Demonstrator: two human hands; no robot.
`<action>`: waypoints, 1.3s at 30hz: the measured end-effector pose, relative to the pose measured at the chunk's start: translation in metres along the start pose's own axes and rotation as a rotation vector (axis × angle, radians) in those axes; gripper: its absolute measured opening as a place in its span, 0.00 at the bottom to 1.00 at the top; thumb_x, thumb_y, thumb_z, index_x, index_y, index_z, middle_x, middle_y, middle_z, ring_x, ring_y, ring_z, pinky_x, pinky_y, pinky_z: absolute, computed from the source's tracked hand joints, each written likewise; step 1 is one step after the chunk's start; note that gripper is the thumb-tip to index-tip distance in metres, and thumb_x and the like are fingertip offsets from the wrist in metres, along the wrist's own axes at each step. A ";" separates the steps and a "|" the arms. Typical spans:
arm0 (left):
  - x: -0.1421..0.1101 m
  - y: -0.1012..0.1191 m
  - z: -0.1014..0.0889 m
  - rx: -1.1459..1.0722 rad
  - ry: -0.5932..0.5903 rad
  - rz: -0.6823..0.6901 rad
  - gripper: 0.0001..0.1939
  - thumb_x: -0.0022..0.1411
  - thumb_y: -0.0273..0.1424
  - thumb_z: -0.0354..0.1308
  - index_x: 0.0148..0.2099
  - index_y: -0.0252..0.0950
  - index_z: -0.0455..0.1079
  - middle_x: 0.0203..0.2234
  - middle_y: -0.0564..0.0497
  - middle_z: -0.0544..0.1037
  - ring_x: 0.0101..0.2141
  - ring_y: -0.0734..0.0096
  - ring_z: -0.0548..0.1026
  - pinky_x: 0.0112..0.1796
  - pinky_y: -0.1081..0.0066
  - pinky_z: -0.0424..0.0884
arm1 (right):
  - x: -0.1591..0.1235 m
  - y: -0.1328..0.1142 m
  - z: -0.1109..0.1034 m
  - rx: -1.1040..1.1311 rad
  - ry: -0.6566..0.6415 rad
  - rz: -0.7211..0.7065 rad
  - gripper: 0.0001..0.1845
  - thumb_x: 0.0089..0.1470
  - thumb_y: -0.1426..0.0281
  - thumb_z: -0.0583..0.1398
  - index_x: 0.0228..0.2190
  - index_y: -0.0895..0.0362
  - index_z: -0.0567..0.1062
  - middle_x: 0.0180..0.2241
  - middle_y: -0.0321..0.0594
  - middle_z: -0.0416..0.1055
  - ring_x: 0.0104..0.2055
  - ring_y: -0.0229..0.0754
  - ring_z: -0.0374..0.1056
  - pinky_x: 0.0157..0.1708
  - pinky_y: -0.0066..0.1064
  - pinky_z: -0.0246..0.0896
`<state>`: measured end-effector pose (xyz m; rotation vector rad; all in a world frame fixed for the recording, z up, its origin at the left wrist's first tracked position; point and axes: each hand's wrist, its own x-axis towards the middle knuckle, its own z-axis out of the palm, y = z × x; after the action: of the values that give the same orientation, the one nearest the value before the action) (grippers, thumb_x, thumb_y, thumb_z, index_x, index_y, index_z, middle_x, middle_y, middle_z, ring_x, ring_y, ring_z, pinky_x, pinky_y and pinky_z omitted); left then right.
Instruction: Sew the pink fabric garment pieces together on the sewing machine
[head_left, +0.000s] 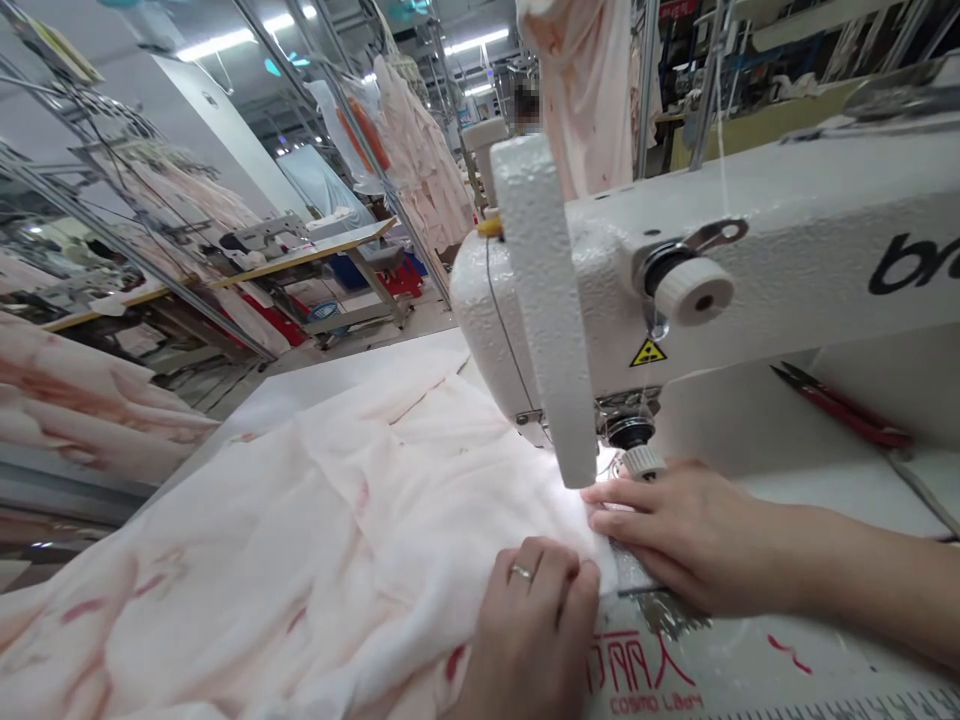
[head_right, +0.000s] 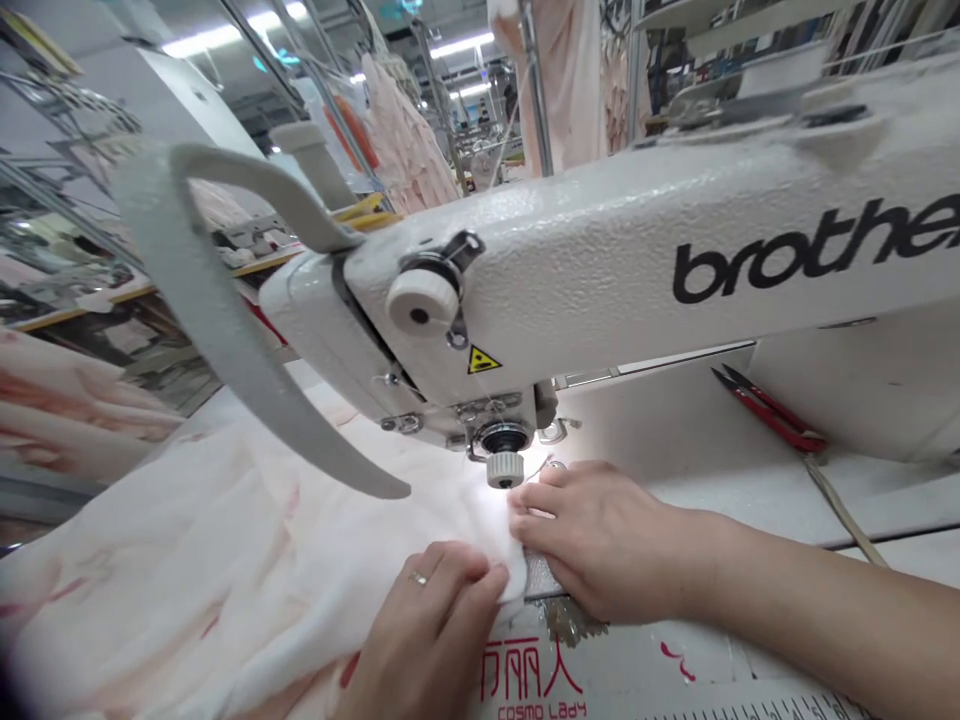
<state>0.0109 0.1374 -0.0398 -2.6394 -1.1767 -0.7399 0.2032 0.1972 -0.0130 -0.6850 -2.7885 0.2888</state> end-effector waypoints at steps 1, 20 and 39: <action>-0.004 -0.003 0.001 -0.001 0.045 0.027 0.13 0.60 0.20 0.40 0.37 0.30 0.66 0.27 0.46 0.69 0.28 0.65 0.64 0.26 0.66 0.63 | 0.000 0.000 0.000 -0.013 0.000 -0.013 0.15 0.53 0.76 0.50 0.43 0.58 0.67 0.47 0.40 0.65 0.38 0.41 0.63 0.32 0.31 0.55; 0.000 -0.035 -0.012 0.041 -0.049 0.358 0.12 0.63 0.23 0.43 0.37 0.33 0.69 0.36 0.52 0.76 0.37 0.71 0.72 0.36 0.72 0.71 | 0.009 -0.008 -0.001 0.051 -0.071 0.044 0.09 0.53 0.74 0.50 0.36 0.58 0.69 0.37 0.45 0.69 0.37 0.43 0.63 0.36 0.34 0.58; 0.033 -0.070 0.003 0.020 -0.124 0.338 0.13 0.62 0.23 0.43 0.44 0.28 0.66 0.35 0.46 0.73 0.41 0.62 0.67 0.42 0.61 0.62 | 0.015 0.003 0.009 -0.159 0.159 0.002 0.15 0.55 0.74 0.46 0.36 0.60 0.72 0.36 0.47 0.73 0.34 0.44 0.68 0.36 0.37 0.62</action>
<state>-0.0205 0.2071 -0.0299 -2.7970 -0.7252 -0.5066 0.1885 0.2057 -0.0194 -0.7127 -2.6782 0.0108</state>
